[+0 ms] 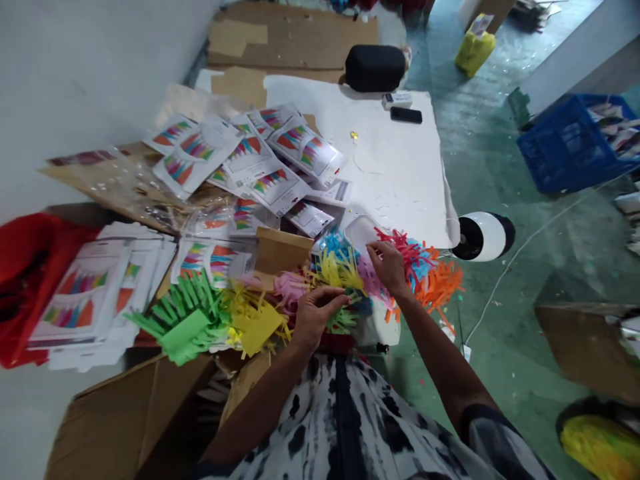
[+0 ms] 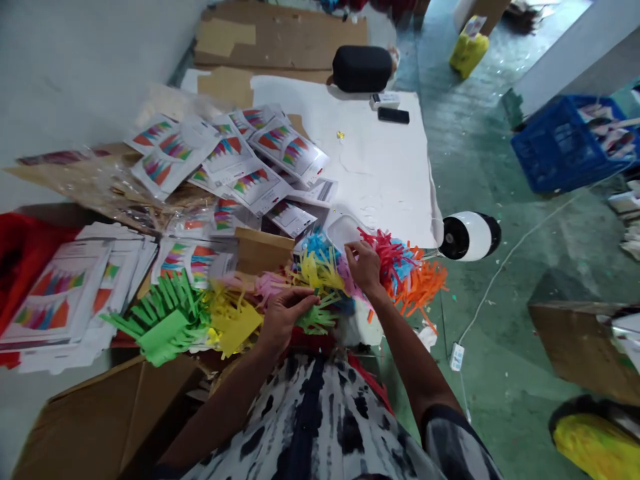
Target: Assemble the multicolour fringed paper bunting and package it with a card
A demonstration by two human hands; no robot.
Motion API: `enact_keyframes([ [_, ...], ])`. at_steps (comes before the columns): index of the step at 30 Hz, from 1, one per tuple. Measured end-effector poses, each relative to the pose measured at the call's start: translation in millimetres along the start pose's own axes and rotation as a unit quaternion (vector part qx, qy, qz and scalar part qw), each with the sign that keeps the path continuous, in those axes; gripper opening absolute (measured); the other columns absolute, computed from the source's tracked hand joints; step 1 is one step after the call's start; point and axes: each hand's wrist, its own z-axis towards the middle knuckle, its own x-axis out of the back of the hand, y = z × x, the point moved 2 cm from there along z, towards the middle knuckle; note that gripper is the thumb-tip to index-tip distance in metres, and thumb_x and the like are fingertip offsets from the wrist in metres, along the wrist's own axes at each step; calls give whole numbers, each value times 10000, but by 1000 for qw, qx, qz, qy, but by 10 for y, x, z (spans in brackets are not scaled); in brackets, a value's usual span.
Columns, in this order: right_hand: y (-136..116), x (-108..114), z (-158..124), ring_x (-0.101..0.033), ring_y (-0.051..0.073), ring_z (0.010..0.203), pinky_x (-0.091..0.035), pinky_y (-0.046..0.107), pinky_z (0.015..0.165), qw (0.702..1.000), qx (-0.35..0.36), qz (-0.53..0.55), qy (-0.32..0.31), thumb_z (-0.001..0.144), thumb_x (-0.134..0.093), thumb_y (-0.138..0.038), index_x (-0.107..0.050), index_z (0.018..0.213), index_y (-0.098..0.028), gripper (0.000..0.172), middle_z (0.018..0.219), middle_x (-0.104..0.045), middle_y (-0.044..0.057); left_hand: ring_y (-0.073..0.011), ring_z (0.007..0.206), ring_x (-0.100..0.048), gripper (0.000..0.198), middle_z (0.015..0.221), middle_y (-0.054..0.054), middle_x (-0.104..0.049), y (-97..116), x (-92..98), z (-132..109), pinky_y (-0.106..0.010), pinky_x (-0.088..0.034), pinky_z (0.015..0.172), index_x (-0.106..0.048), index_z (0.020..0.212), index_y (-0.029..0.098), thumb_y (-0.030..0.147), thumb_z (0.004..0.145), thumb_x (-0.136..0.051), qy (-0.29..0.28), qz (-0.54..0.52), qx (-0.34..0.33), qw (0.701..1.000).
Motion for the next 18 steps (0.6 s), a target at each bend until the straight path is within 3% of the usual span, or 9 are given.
enact_keyframes([
  [4, 274, -449, 643, -704, 234, 956, -489, 349, 860, 994, -45, -93, -41, 1006, -569, -258, -745, 1230, -156, 303, 1170, -749, 144, -164, 755, -739, 306, 796, -29, -791, 7, 159, 152, -278, -588, 771, -783, 863, 186, 406, 711, -932, -16, -6, 18, 1000],
  [8, 328, -691, 817, -689, 257, 985, -446, 348, 836, 985, -48, -148, -70, 974, -591, -235, -761, 1180, -174, 274, 1111, -761, 141, -145, 774, -729, 312, 830, -29, -790, 45, 229, 240, -251, -579, 784, -774, 867, 183, 426, 733, -917, -10, -3, 25, 1000],
  [12, 318, -696, 823, -671, 244, 964, -412, 339, 814, 981, -46, -175, -66, 991, -541, -260, -778, 1073, -198, 258, 1071, -763, 118, -145, 775, -731, 321, 815, -17, -778, 102, 247, 299, -255, -586, 790, -769, 871, 189, 431, 725, -921, -6, -23, 38, 999],
  [18, 216, -430, 719, -649, 216, 920, -377, 319, 762, 986, -17, -167, -22, 993, -520, -337, -745, 1040, -225, 255, 1065, -747, 75, -109, 764, -711, 298, 829, 1, -768, 214, 148, 316, -212, -558, 772, -750, 872, 199, 372, 712, -932, 14, -46, 8, 999],
])
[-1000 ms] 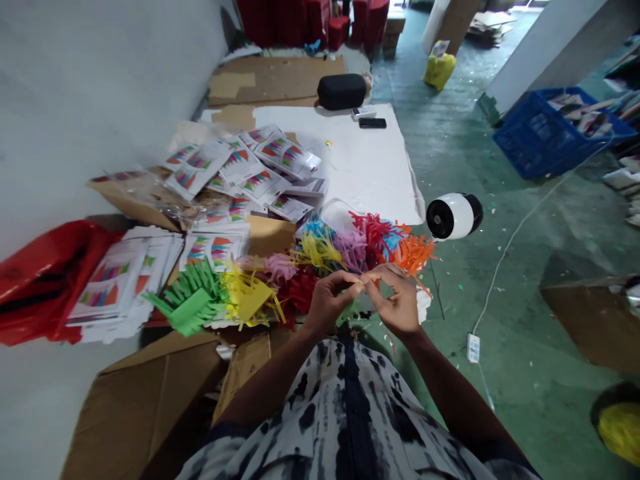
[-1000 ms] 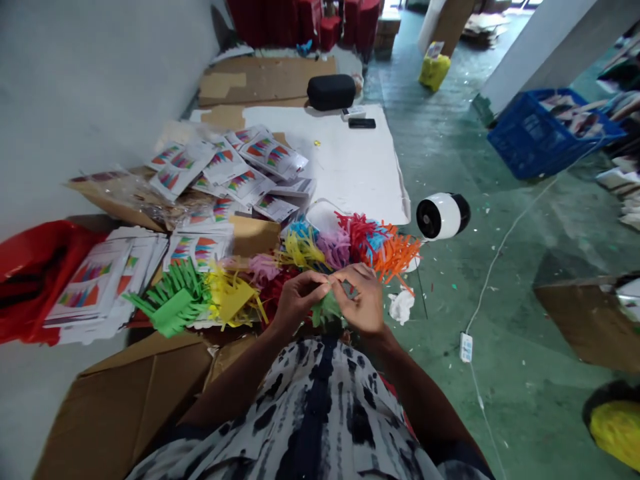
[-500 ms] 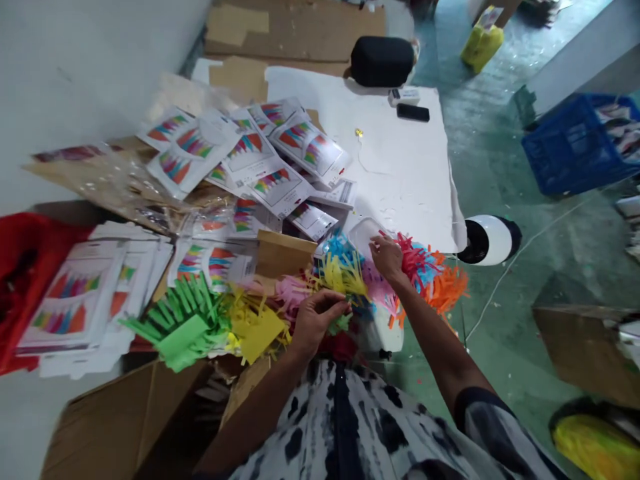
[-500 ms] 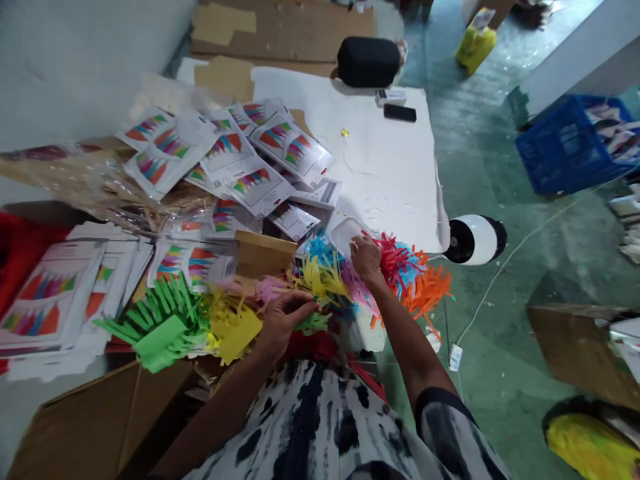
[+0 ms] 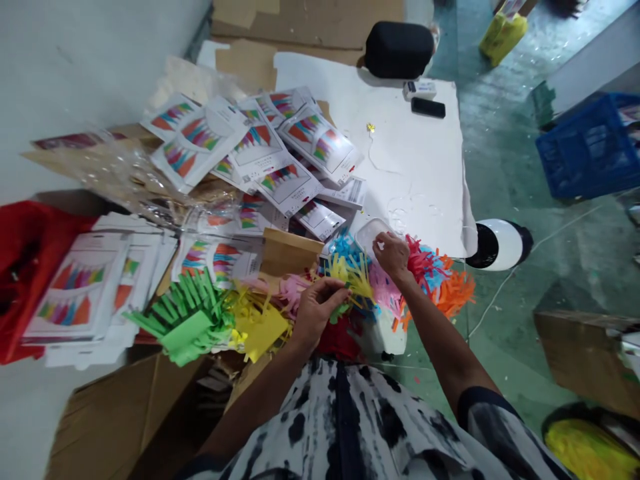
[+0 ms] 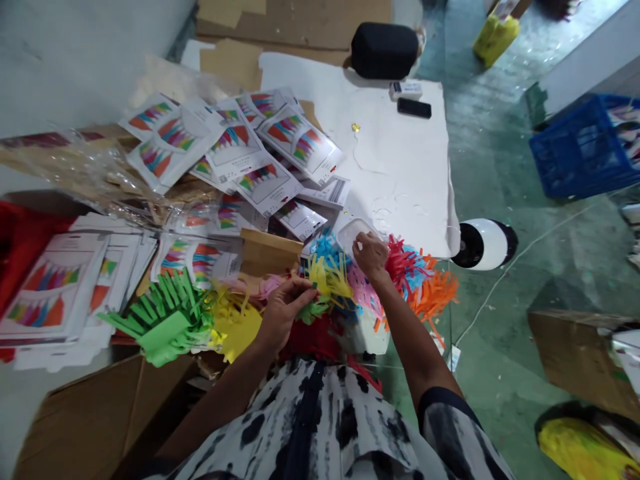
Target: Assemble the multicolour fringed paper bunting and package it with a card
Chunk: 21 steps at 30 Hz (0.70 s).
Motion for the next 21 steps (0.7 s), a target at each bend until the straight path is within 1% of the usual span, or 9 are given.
enact_keyframes([
  [3, -47, 229, -211, -611, 197, 808, -370, 311, 747, 997, 25, 53, 49, 944, -548, -312, -697, 936, -212, 179, 892, -719, 44, -105, 739, -701, 318, 829, 4, -763, 22, -87, -29, -216, -554, 754, -722, 875, 203, 379, 708, -928, 8, -20, -11, 1000],
  [5, -94, 396, -462, -564, 175, 718, -367, 300, 714, 989, 43, 120, 73, 921, -541, -283, -650, 852, -216, 146, 779, -663, 11, -107, 725, -695, 328, 818, 8, -754, 15, -139, -78, -221, -553, 745, -712, 876, 203, 384, 706, -926, 12, -19, -19, 1000],
  [7, -148, 549, -797, -516, 152, 648, -370, 285, 675, 976, 61, 199, 64, 929, -526, -278, -609, 796, -226, 166, 712, -601, -19, -114, 733, -695, 327, 820, 7, -752, -20, -184, -155, -230, -554, 755, -714, 891, 202, 387, 714, -918, 11, -4, -26, 1000],
  [8, -177, 614, -986, -500, 144, 624, -377, 278, 655, 966, 80, 242, 40, 939, -529, -285, -599, 778, -229, 184, 690, -579, -28, -119, 748, -698, 323, 831, 2, -754, -47, -207, -203, -235, -554, 766, -717, 896, 200, 389, 721, -912, 9, 9, -31, 999],
  [10, -221, 722, -1369, -513, 137, 617, -395, 267, 634, 945, 123, 303, -13, 960, -546, -287, -610, 785, -229, 196, 686, -579, -30, -131, 788, -699, 305, 859, -8, -759, -117, -260, -310, -244, -549, 792, -730, 905, 192, 388, 740, -895, -3, 47, -43, 998],
  [11, -232, 765, -1549, -544, 140, 639, -412, 265, 645, 938, 150, 311, -35, 965, -557, -276, -634, 816, -228, 174, 709, -606, -23, -135, 797, -693, 292, 862, -9, -756, -156, -290, -368, -246, -544, 796, -735, 900, 188, 386, 749, -886, -9, 66, -50, 996],
  [14, -186, 867, -1963, -644, 174, 757, -460, 281, 706, 945, 202, 254, -32, 991, -573, -263, -721, 960, -228, 155, 842, -717, 32, -138, 784, -664, 264, 837, -3, -733, -269, -391, -546, -246, -525, 777, -743, 875, 182, 383, 760, -871, -18, 103, -63, 992],
  [17, -59, 942, -2194, -693, 193, 796, -493, 300, 720, 949, 212, 234, -10, 1029, -557, -283, -770, 1045, -235, 219, 915, -772, 70, -135, 770, -649, 276, 823, 3, -720, -363, -498, -731, -242, -513, 765, -742, 868, 181, 392, 752, -876, -20, 99, -49, 994],
  [21, 124, 1015, -2419, -674, 173, 648, -508, 301, 630, 920, 182, 345, -47, 999, -645, -333, -803, 1041, -245, 186, 841, -794, 36, -128, 709, -637, 291, 779, 10, -710, -482, -615, -997, -240, -504, 716, -737, 858, 182, 404, 737, -881, -37, 75, -16, 996],
])
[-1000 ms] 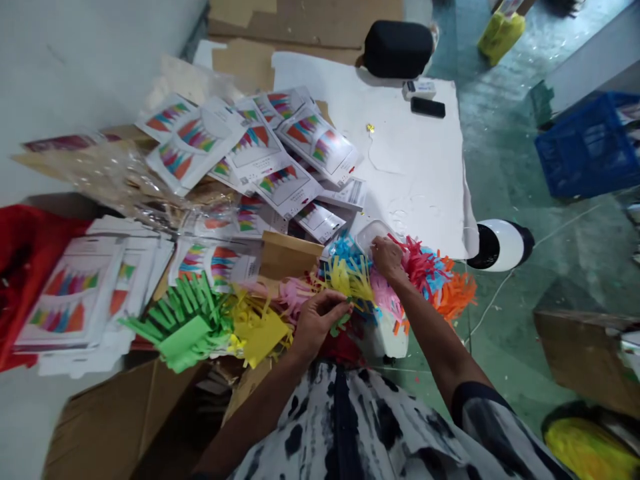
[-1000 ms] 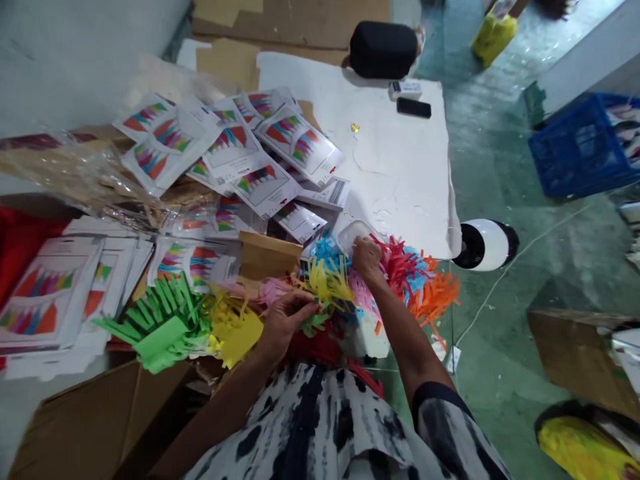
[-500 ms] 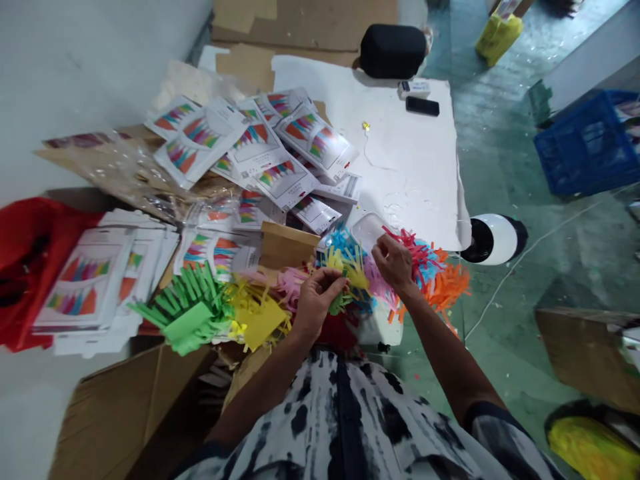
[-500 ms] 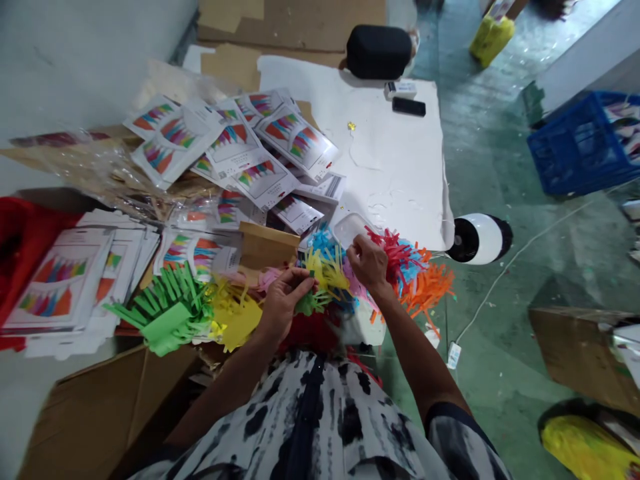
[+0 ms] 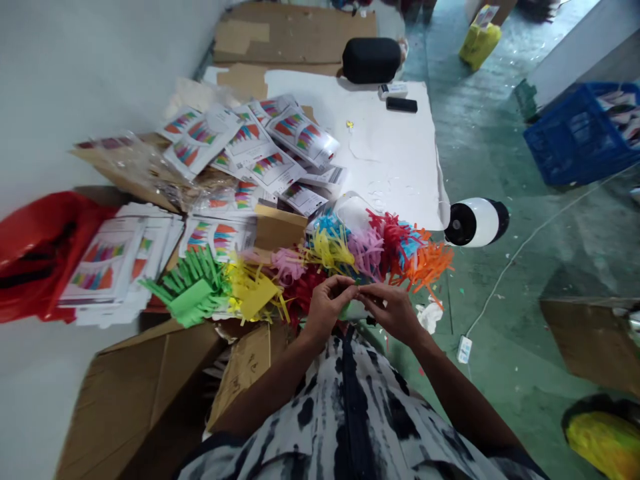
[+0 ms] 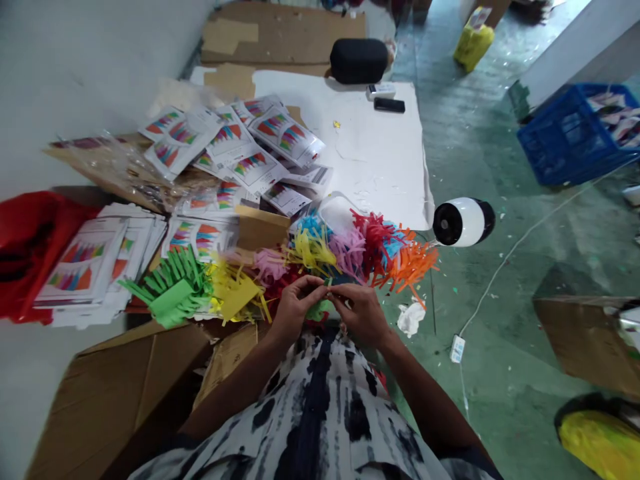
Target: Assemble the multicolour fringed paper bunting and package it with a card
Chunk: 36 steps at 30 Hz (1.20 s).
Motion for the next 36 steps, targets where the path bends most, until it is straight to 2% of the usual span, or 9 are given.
enact_keyframes([
  [3, 16, 34, -219, -697, 179, 635, -526, 301, 606, 996, -47, 75, 7, 985, -674, -386, -821, 1005, -254, 198, 829, -806, 25, -129, 709, -641, 257, 773, 4, -715, -73, -83, -187, -238, -501, 713, -744, 850, 182, 383, 750, -869, -7, 10, -12, 1000],
  [7, 45, 58, -466, -717, 197, 668, -545, 309, 611, 989, -83, 116, 36, 954, -714, -429, -818, 967, -251, 207, 822, -798, 26, -132, 730, -646, 238, 791, -5, -723, -147, -160, -375, -238, -500, 726, -751, 838, 180, 374, 758, -863, -2, 24, -33, 999],
  [12, -74, 265, -658, -675, 185, 701, -540, 330, 661, 978, -38, 88, 184, 980, -678, -398, -787, 920, -251, 193, 848, -765, 31, -141, 708, -634, 246, 780, -13, -726, -160, -257, -547, -247, -492, 691, -766, 859, 184, 401, 784, -851, -8, 75, -81, 994],
  [14, -173, 348, -717, -667, 184, 717, -531, 336, 685, 978, -4, 52, 204, 997, -652, -360, -788, 933, -253, 185, 835, -756, 30, -142, 710, -632, 226, 792, -15, -730, -154, -308, -621, -247, -489, 684, -772, 867, 186, 393, 804, -837, -9, 102, -107, 989],
  [19, -286, 436, -852, -675, 169, 728, -527, 324, 684, 984, 33, 47, 169, 1009, -644, -315, -792, 1046, -258, 163, 900, -773, 30, -153, 755, -664, 160, 833, -21, -757, -119, -429, -799, -249, -512, 722, -776, 871, 190, 345, 837, -801, -10, 138, -153, 978],
  [24, -251, 493, -969, -660, 141, 703, -519, 286, 671, 987, 26, 80, 139, 998, -672, -322, -783, 1012, -241, 139, 874, -756, 11, -148, 759, -675, 134, 828, -16, -760, -86, -496, -916, -240, -522, 714, -768, 864, 180, 313, 847, -776, -31, 172, -182, 968],
  [28, -271, 555, -1048, -625, 128, 683, -491, 268, 661, 989, 34, 81, 119, 1011, -648, -322, -747, 953, -229, 147, 822, -713, -2, -136, 732, -666, 152, 813, -11, -751, -103, -536, -968, -235, -519, 703, -764, 861, 177, 328, 847, -780, -54, 183, -180, 965],
  [32, -301, 588, -1123, -576, 131, 687, -455, 271, 663, 990, 41, 19, 136, 1018, -621, -316, -694, 908, -222, 163, 774, -651, -6, -128, 703, -649, 191, 781, -8, -734, -136, -585, -1005, -231, -507, 675, -761, 848, 176, 365, 845, -791, -73, 182, -173, 965],
  [36, -290, 564, -1187, -594, 133, 705, -469, 272, 690, 990, 41, 27, 136, 1021, -620, -323, -707, 945, -225, 152, 790, -662, -5, -132, 697, -660, 221, 785, -15, -743, -175, -613, -1030, -236, -518, 678, -760, 850, 174, 388, 838, -810, -65, 162, -168, 970],
])
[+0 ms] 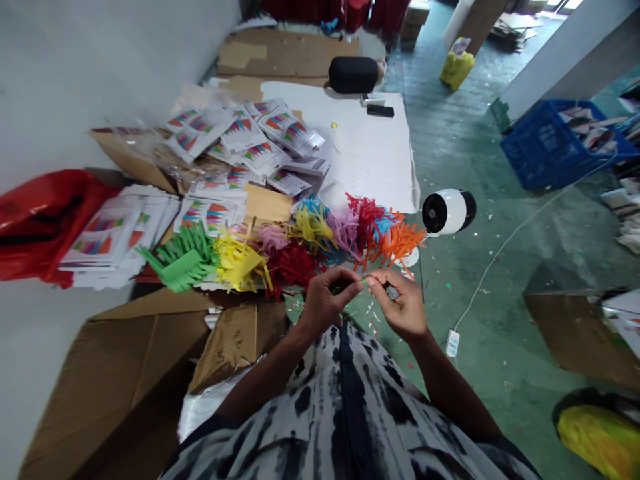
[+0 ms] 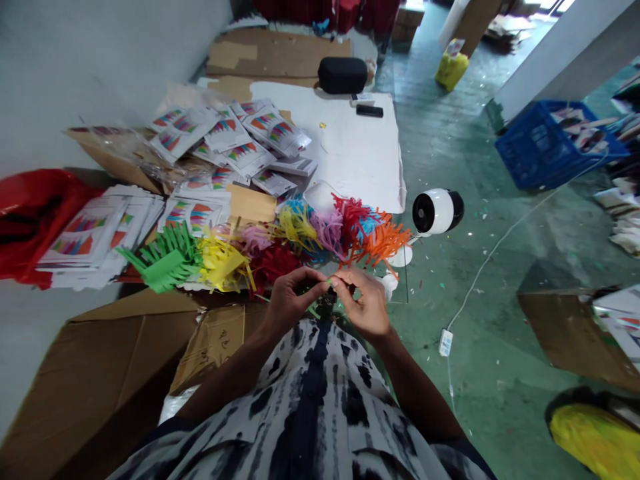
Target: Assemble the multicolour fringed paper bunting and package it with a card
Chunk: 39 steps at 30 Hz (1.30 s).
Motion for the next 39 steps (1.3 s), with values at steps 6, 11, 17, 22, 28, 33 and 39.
enact_keyframes([
  [6, 36, -10, -70, -624, 139, 727, -482, 271, 693, 1000, -8, 1, -21, 1006, -642, -328, -742, 952, -220, 157, 844, -723, 15, -148, 753, -706, 262, 828, -11, -764, -91, -25, -44, -245, -547, 724, -724, 946, 195, 385, 811, -844, 19, 8, 2, 1000],
  [11, 137, -16, -106, -676, 159, 785, -504, 271, 676, 993, -73, 71, -54, 951, -712, -398, -759, 1047, -232, 197, 930, -759, 29, -147, 770, -725, 307, 833, 5, -760, -175, -35, -61, -247, -562, 749, -674, 996, 206, 334, 792, -865, 16, -4, -10, 1000],
  [17, 211, -3, -151, -589, 133, 692, -470, 266, 656, 994, -79, 72, -9, 971, -677, -380, -722, 880, -213, 195, 807, -676, 9, -195, 920, -730, 209, 996, -52, -792, -177, -68, -84, -309, -560, 870, -767, 1031, 200, 359, 896, -761, -46, 73, -56, 995],
  [22, 249, -73, -198, -547, 134, 688, -434, 266, 644, 993, -81, 62, -52, 988, -651, -383, -684, 845, -209, 227, 775, -624, -1, -174, 834, -666, 285, 880, -34, -747, -271, -75, -148, -288, -497, 797, -741, 941, 182, 421, 1004, -601, -102, 139, -49, 984],
  [28, 280, -164, -285, -541, 145, 750, -450, 277, 716, 989, -101, 103, 30, 1017, -613, -375, -611, 871, -217, 215, 798, -554, -11, -151, 756, -575, 456, 787, -11, -640, -420, 36, -255, -268, -444, 731, -658, 810, 175, 502, 1057, -457, -148, 142, -11, 979],
  [33, 156, -248, -192, -569, 156, 752, -450, 291, 725, 994, -77, 50, -51, 998, -650, -361, -672, 853, -216, 207, 794, -623, 2, -174, 787, -610, 406, 842, -25, -679, -389, 132, -193, -274, -454, 730, -695, 950, 190, 537, 1031, -501, -171, 96, -18, 980],
  [39, 210, -498, -129, -586, 159, 753, -486, 284, 708, 985, -129, 116, 3, 997, -647, -395, -651, 895, -216, 206, 810, -611, 2, -137, 670, -542, 438, 708, 9, -582, -372, 452, -165, -258, -394, 655, -601, 768, 188, 480, 1058, -451, -160, 100, 1, 982],
])
